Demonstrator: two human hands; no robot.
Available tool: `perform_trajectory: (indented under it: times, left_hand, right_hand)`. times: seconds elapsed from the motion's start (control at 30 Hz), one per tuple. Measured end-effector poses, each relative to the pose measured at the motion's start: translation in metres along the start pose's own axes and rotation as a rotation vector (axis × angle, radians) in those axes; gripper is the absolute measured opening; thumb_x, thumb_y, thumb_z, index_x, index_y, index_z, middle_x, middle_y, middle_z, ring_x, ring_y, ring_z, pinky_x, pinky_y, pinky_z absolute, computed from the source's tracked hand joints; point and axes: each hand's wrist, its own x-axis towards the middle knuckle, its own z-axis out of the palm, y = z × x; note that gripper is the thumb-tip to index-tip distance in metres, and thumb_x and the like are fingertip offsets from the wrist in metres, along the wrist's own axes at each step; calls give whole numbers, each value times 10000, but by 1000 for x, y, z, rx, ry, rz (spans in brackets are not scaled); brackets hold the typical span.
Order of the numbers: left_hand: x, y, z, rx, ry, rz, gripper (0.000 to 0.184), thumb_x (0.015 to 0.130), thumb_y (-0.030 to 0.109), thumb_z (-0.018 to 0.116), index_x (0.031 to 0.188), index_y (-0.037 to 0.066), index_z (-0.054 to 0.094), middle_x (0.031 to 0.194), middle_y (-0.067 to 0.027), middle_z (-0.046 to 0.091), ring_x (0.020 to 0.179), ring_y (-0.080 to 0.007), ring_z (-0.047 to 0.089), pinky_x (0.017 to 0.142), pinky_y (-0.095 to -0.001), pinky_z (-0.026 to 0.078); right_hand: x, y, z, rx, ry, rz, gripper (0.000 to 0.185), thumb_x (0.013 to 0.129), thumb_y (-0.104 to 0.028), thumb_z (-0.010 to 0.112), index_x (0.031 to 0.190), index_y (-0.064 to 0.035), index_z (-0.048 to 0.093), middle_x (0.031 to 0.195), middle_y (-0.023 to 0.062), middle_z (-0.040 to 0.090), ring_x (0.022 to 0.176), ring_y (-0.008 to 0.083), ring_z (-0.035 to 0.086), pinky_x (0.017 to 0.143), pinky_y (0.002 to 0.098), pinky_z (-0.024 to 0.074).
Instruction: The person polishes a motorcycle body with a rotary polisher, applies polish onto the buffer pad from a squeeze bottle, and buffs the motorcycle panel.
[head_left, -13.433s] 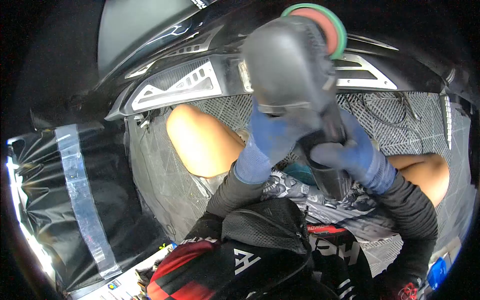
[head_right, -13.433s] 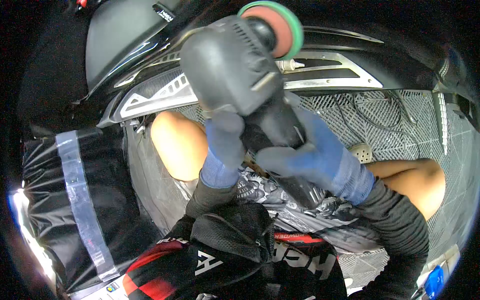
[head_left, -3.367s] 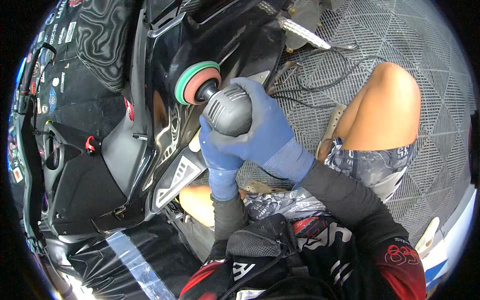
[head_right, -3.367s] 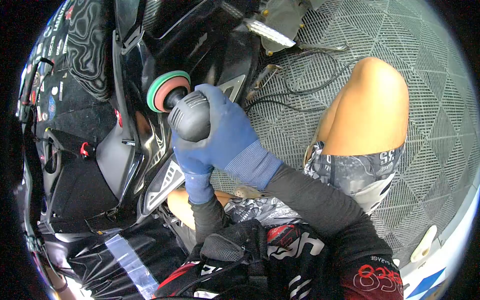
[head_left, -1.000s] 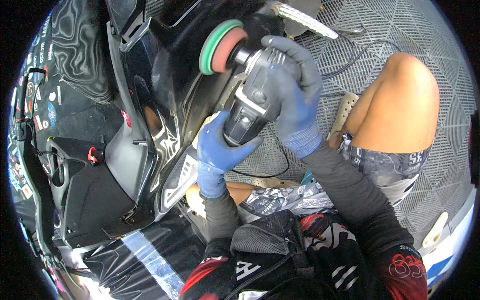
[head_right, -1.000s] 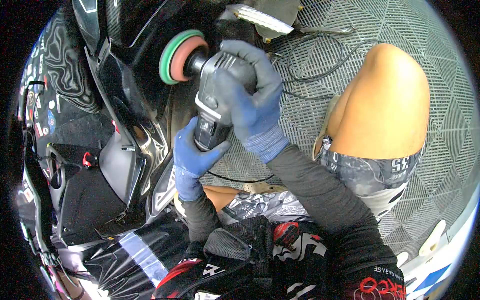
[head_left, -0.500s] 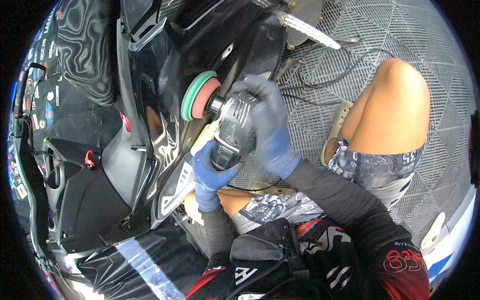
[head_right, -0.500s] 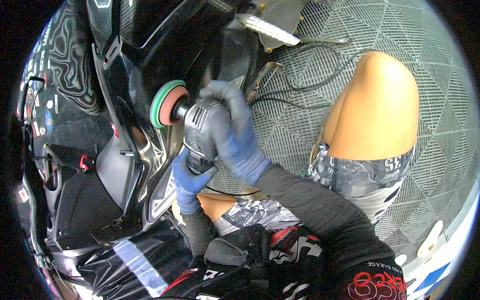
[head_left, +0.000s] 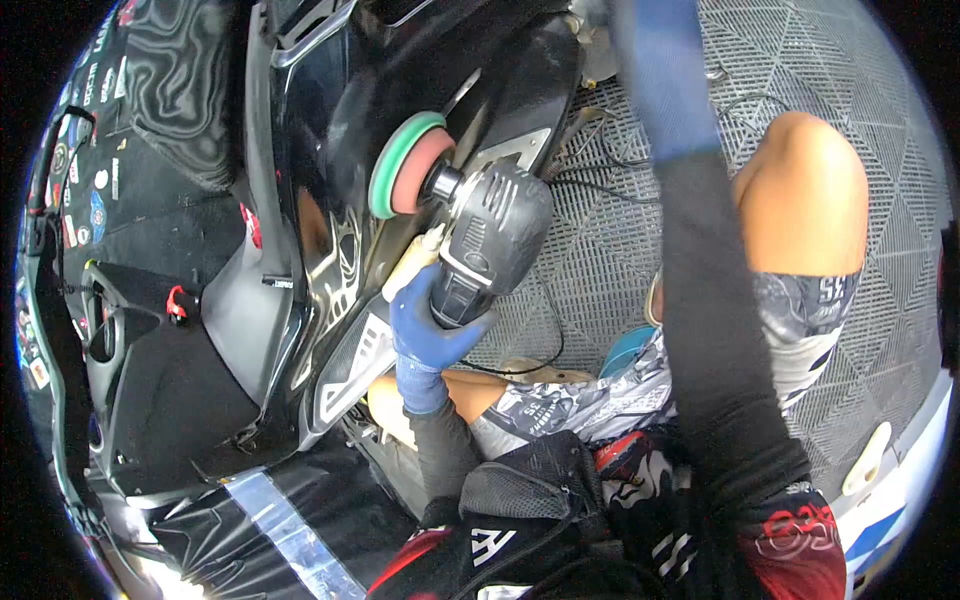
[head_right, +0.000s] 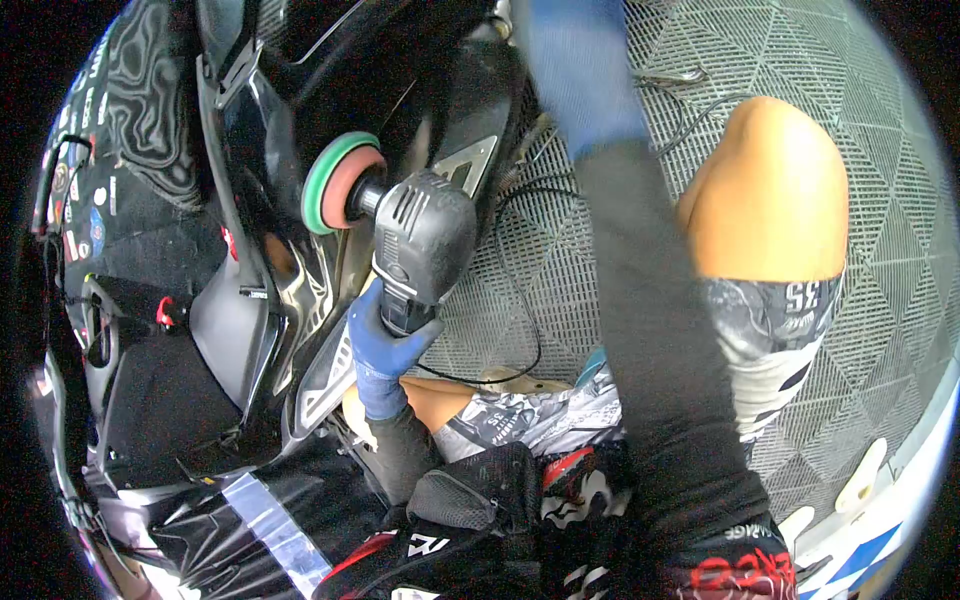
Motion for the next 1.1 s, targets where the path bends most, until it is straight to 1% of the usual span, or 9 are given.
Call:
perform_trajectory:
  times: [0.03, 0.2, 0.27, 0.3, 0.37, 0.47, 0.6, 0.83, 1.1]
  left_hand:
    - [-1, 3, -1, 50, 21, 36, 804, 537, 329, 946, 1182, -21, 618, 928, -174, 689, 842, -354, 660, 789, -436, 515]
    - [6, 7, -3, -107, -84, -79, 816, 541, 322, 949, 1197, -37, 621, 993, -209, 687, 910, -360, 667, 825, -442, 517]
    - [9, 22, -5, -28, -18, -5, 769, 557, 312, 936, 1170, -37, 630, 971, -203, 698, 885, -354, 679, 807, -432, 524]
    - [8, 27, -5, 56, 48, 58, 722, 573, 301, 924, 1144, -38, 639, 948, -198, 710, 860, -348, 690, 789, -421, 531]
    - [13, 17, -2, -34, -2, 49, 681, 590, 291, 910, 1122, -40, 645, 915, -194, 719, 831, -345, 701, 764, -412, 538]
    - [12, 30, -8, 74, 81, 120, 671, 563, 320, 940, 1054, -19, 631, 860, -153, 708, 779, -324, 710, 718, -410, 543]
    - [16, 23, -11, 171, 77, 82, 682, 535, 356, 945, 1017, -5, 624, 800, -144, 691, 727, -328, 695, 691, -399, 539]
    - [65, 90, -6, 197, -7, 181, 607, 612, 297, 922, 1047, -15, 635, 840, -153, 727, 772, -292, 739, 704, -375, 557]
    - [87, 112, 17, 82, -123, 66, 513, 663, 264, 894, 1010, -10, 633, 832, -151, 736, 751, -269, 739, 688, -366, 555]
  right_hand:
    - [50, 21, 24, 236, -7, 322, 338, 1020, -241, 482, 975, 4, 709, 817, 72, 713, 726, 155, 597, 689, 346, 496]
    - [-11, 30, 4, 241, -91, 230, 290, 1059, -253, 459, 992, 5, 573, 794, 48, 517, 728, 149, 502, 686, 353, 449]
    - [-55, -12, 7, 323, 7, 571, 401, 1068, -358, 427, 971, 0, 579, 788, 55, 523, 728, 135, 497, 683, 343, 447]
    - [-78, -29, 7, 519, -26, 862, 324, 1039, -278, 468, 905, 4, 552, 878, 157, 559, 803, 296, 560, 756, 402, 457]
    - [-135, -43, 7, 265, -274, 393, 385, 1069, -326, 371, 1022, 10, 553, 985, 192, 555, 942, 329, 548, 900, 425, 426]
    - [-156, -101, 10, 733, -95, 516, 604, 894, -392, 662, 1302, 14, 480, 1184, 175, 571, 1065, 267, 593, 965, 387, 469]
    - [-132, -108, -2, 898, -220, 668, 891, 721, -295, 817, 1431, 0, 366, 1228, 155, 565, 1085, 225, 595, 970, 356, 492]
    - [-100, -87, -15, 1026, 22, 864, 823, 759, -268, 799, 1419, -13, 380, 1247, 159, 565, 1046, 211, 618, 916, 350, 526]
    - [-86, -51, -23, 961, 63, 743, 760, 795, -338, 786, 1373, 3, 428, 1167, 151, 600, 1023, 216, 632, 903, 350, 531]
